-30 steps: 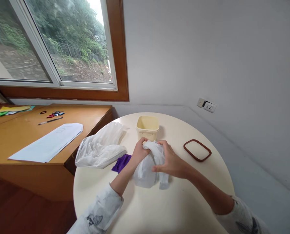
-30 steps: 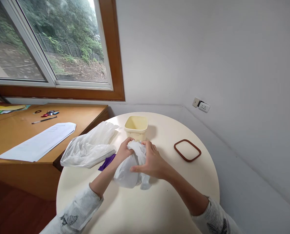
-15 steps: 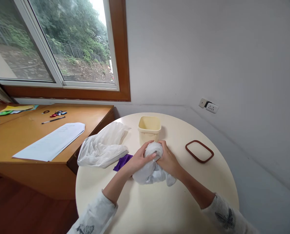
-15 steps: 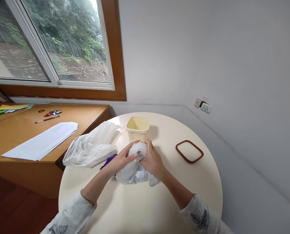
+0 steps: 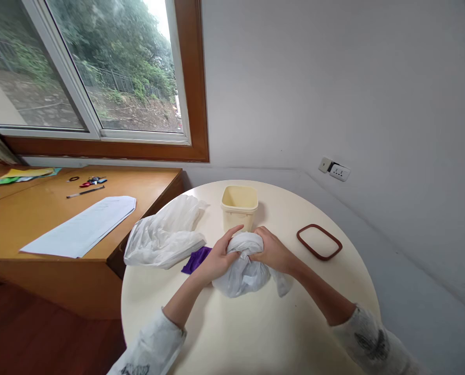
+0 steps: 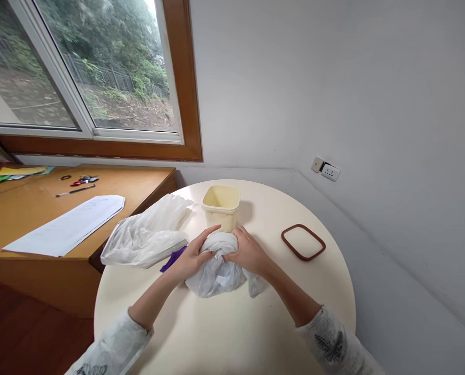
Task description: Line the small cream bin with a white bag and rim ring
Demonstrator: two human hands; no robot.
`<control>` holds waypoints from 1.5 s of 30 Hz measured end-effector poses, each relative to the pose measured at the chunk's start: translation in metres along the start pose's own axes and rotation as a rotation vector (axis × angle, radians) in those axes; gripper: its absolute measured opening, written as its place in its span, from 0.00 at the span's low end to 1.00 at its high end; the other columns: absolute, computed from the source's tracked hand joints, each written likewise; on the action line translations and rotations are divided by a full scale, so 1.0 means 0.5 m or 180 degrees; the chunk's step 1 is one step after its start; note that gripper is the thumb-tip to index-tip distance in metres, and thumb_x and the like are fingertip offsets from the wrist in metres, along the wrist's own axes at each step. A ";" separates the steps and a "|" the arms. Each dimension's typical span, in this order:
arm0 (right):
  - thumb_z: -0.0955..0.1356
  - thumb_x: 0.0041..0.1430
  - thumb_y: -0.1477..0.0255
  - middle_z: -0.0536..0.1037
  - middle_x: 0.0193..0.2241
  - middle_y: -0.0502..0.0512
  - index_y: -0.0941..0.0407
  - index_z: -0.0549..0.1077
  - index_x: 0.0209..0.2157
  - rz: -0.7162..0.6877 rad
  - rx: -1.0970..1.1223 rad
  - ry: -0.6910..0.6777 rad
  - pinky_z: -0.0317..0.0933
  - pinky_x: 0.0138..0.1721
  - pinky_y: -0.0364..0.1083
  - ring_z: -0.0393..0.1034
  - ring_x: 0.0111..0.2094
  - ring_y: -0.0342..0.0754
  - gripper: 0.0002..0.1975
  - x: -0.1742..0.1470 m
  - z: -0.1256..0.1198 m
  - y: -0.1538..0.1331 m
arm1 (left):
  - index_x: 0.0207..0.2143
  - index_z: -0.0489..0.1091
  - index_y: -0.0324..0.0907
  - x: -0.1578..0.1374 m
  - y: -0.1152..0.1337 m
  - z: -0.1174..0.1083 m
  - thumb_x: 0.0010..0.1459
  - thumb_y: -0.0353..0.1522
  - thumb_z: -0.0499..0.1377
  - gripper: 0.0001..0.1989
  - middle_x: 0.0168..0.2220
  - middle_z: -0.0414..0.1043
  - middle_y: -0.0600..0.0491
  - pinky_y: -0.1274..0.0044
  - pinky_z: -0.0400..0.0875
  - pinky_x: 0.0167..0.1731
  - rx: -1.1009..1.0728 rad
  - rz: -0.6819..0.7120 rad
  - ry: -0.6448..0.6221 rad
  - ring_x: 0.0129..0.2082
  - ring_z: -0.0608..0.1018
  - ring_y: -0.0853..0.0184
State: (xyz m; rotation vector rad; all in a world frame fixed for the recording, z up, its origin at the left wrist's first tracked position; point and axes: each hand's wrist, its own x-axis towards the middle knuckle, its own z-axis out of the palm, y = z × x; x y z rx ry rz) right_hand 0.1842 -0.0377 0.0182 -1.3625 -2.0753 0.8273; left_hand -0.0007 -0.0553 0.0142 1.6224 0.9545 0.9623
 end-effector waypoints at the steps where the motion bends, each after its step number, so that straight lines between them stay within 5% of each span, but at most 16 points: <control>1: 0.71 0.41 0.63 0.67 0.35 0.50 0.54 0.64 0.33 -0.0007 -0.0015 -0.0099 0.58 0.33 0.45 0.63 0.36 0.47 0.18 0.000 -0.012 -0.003 | 0.55 0.56 0.43 0.002 0.000 -0.003 0.50 0.26 0.52 0.27 0.46 0.67 0.49 0.73 0.63 0.43 -0.0080 -0.0039 0.0018 0.43 0.70 0.63; 6: 0.70 0.43 0.63 0.68 0.37 0.51 0.55 0.67 0.33 -0.0176 0.0035 -0.0373 0.56 0.35 0.44 0.63 0.35 0.46 0.15 -0.008 -0.063 -0.017 | 0.49 0.58 0.43 0.008 0.006 -0.006 0.44 0.22 0.49 0.27 0.28 0.69 0.56 0.79 0.62 0.28 -0.0708 -0.0245 -0.0132 0.27 0.70 0.69; 12: 0.67 0.47 0.63 0.61 0.21 0.44 0.56 0.62 0.22 0.0059 0.0163 -0.0737 0.48 0.23 0.40 0.55 0.23 0.39 0.12 -0.016 -0.091 -0.020 | 0.48 0.54 0.47 0.003 0.021 0.000 0.43 0.22 0.47 0.27 0.26 0.66 0.58 0.79 0.62 0.27 -0.1017 -0.0405 -0.0495 0.26 0.70 0.69; 18: 0.67 0.45 0.64 0.63 0.22 0.44 0.56 0.63 0.25 0.0152 0.0106 -0.0716 0.49 0.23 0.39 0.57 0.24 0.39 0.11 -0.018 -0.112 -0.023 | 0.49 0.56 0.49 0.000 0.035 -0.015 0.43 0.21 0.47 0.28 0.28 0.65 0.59 0.81 0.57 0.25 -0.0612 -0.0460 -0.0686 0.25 0.65 0.72; 23: 0.67 0.45 0.62 0.70 0.21 0.48 0.57 0.68 0.24 0.0509 -0.0328 -0.1620 0.50 0.22 0.40 0.60 0.22 0.41 0.12 -0.024 -0.148 -0.020 | 0.42 0.66 0.44 0.006 0.046 -0.032 0.43 0.20 0.45 0.24 0.33 0.66 0.56 0.79 0.57 0.29 -0.0019 -0.0107 -0.0986 0.30 0.66 0.70; 27: 0.68 0.44 0.61 0.75 0.24 0.51 0.57 0.71 0.25 0.0705 -0.0556 -0.1918 0.53 0.23 0.41 0.66 0.24 0.44 0.13 -0.034 -0.174 -0.002 | 0.31 0.72 0.39 0.012 0.051 -0.040 0.46 0.20 0.43 0.19 0.32 0.67 0.53 0.78 0.58 0.32 0.0465 0.0214 -0.1293 0.32 0.67 0.69; 32: 0.66 0.46 0.64 0.76 0.27 0.53 0.57 0.72 0.26 0.0706 -0.0380 -0.2018 0.56 0.26 0.40 0.67 0.27 0.45 0.10 -0.048 -0.195 0.035 | 0.28 0.72 0.39 0.014 0.055 -0.039 0.48 0.19 0.43 0.19 0.30 0.65 0.54 0.78 0.59 0.34 0.0786 0.0356 -0.1396 0.31 0.67 0.70; 36: 0.66 0.47 0.64 0.73 0.27 0.53 0.58 0.71 0.26 0.0753 -0.0160 -0.1690 0.55 0.25 0.40 0.65 0.26 0.44 0.10 -0.061 -0.207 0.057 | 0.30 0.73 0.39 0.022 0.061 -0.033 0.52 0.21 0.42 0.19 0.32 0.66 0.53 0.78 0.60 0.33 0.1172 0.0301 -0.1331 0.31 0.68 0.70; 45: 0.67 0.47 0.58 0.69 0.26 0.51 0.59 0.74 0.28 0.0702 0.0341 -0.1599 0.56 0.28 0.40 0.63 0.27 0.42 0.17 -0.103 -0.227 0.037 | 0.40 0.71 0.43 0.047 0.081 -0.018 0.52 0.25 0.46 0.18 0.38 0.64 0.52 0.78 0.63 0.36 0.1877 0.0358 -0.1213 0.34 0.70 0.68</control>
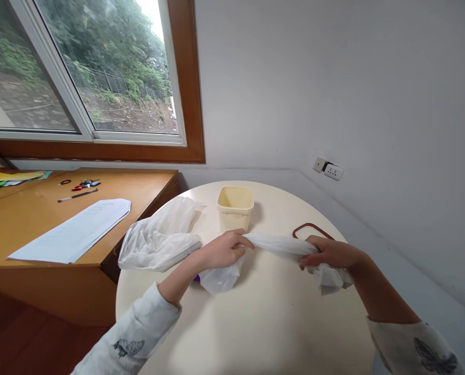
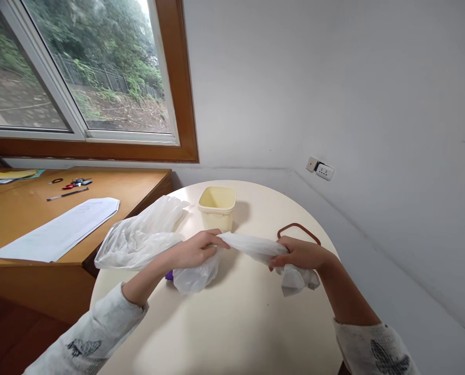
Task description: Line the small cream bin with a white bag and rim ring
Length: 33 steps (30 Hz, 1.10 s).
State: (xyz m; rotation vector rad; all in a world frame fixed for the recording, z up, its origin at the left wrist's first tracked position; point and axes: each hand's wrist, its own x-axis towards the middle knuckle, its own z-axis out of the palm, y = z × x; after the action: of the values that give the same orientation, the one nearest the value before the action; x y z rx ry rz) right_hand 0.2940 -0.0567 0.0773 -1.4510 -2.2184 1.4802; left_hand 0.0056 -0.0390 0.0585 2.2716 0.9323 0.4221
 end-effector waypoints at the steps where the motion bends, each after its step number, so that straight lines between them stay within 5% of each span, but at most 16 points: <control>1: 0.67 0.46 0.57 0.68 0.24 0.51 0.60 0.73 0.26 -0.0029 0.0129 0.0013 0.56 0.27 0.41 0.62 0.25 0.42 0.18 -0.002 0.005 0.000 | 0.41 0.71 0.43 0.003 0.002 0.001 0.52 0.26 0.47 0.17 0.39 0.64 0.52 0.77 0.64 0.36 0.0091 0.0027 0.0016 0.34 0.70 0.67; 5: 0.69 0.43 0.56 0.68 0.22 0.50 0.59 0.70 0.24 -0.0148 0.0698 -0.0012 0.55 0.25 0.41 0.62 0.23 0.42 0.19 -0.002 0.033 -0.007 | 0.38 0.69 0.42 0.019 0.007 0.006 0.56 0.33 0.49 0.11 0.44 0.62 0.50 0.73 0.66 0.37 0.0356 0.0044 0.0022 0.33 0.71 0.66; 8: 0.68 0.45 0.55 0.68 0.23 0.51 0.60 0.70 0.26 -0.0424 0.0899 -0.0175 0.54 0.25 0.41 0.60 0.23 0.41 0.19 0.005 0.063 -0.021 | 0.42 0.65 0.42 0.034 0.008 0.008 0.58 0.36 0.48 0.13 0.52 0.57 0.48 0.71 0.64 0.45 0.0251 0.0107 0.0156 0.43 0.70 0.62; 11: 0.66 0.48 0.55 0.68 0.25 0.52 0.60 0.70 0.28 -0.0946 0.1287 -0.0409 0.55 0.28 0.42 0.60 0.26 0.42 0.21 0.024 0.107 -0.029 | 0.47 0.61 0.43 0.048 0.007 0.010 0.59 0.37 0.48 0.15 0.58 0.50 0.48 0.69 0.54 0.55 -0.0014 0.0183 0.0298 0.56 0.58 0.60; 15: 0.67 0.51 0.60 0.70 0.31 0.56 0.59 0.70 0.35 -0.1157 0.2520 -0.0278 0.56 0.34 0.45 0.63 0.31 0.45 0.17 0.064 0.193 -0.030 | 0.49 0.60 0.40 0.064 0.003 0.014 0.60 0.35 0.47 0.16 0.58 0.51 0.46 0.67 0.45 0.59 -0.0195 0.0136 0.0423 0.61 0.49 0.60; 22: 0.70 0.48 0.63 0.71 0.38 0.55 0.53 0.70 0.36 -0.1308 0.4080 -0.0415 0.54 0.40 0.46 0.64 0.38 0.47 0.13 0.131 0.308 -0.075 | 0.47 0.64 0.41 0.070 0.007 0.018 0.58 0.40 0.51 0.18 0.52 0.60 0.45 0.65 0.51 0.56 -0.0048 0.0236 0.0540 0.56 0.58 0.56; 27: 0.70 0.49 0.65 0.71 0.33 0.51 0.52 0.71 0.34 -0.1130 0.3886 -0.0260 0.53 0.38 0.44 0.62 0.35 0.44 0.10 0.158 0.333 -0.089 | 0.38 0.69 0.41 0.059 0.016 0.004 0.52 0.41 0.56 0.15 0.50 0.63 0.46 0.59 0.53 0.48 0.0389 -0.0026 0.0490 0.48 0.60 0.50; 33: 0.72 0.44 0.60 0.69 0.30 0.50 0.53 0.69 0.36 -0.0332 0.3542 0.0347 0.51 0.26 0.41 0.59 0.28 0.41 0.18 0.163 0.335 -0.080 | 0.28 0.71 0.40 0.051 0.029 -0.019 0.49 0.37 0.57 0.09 0.52 0.63 0.47 0.66 0.54 0.39 0.1349 -0.0065 0.0337 0.38 0.62 0.57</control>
State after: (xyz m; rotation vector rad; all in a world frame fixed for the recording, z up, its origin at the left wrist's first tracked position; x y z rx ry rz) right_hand 0.1336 -0.1092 -0.0110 -0.9423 -0.9846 1.9861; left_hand 0.0262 -0.0245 0.0765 2.6359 1.1896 0.3648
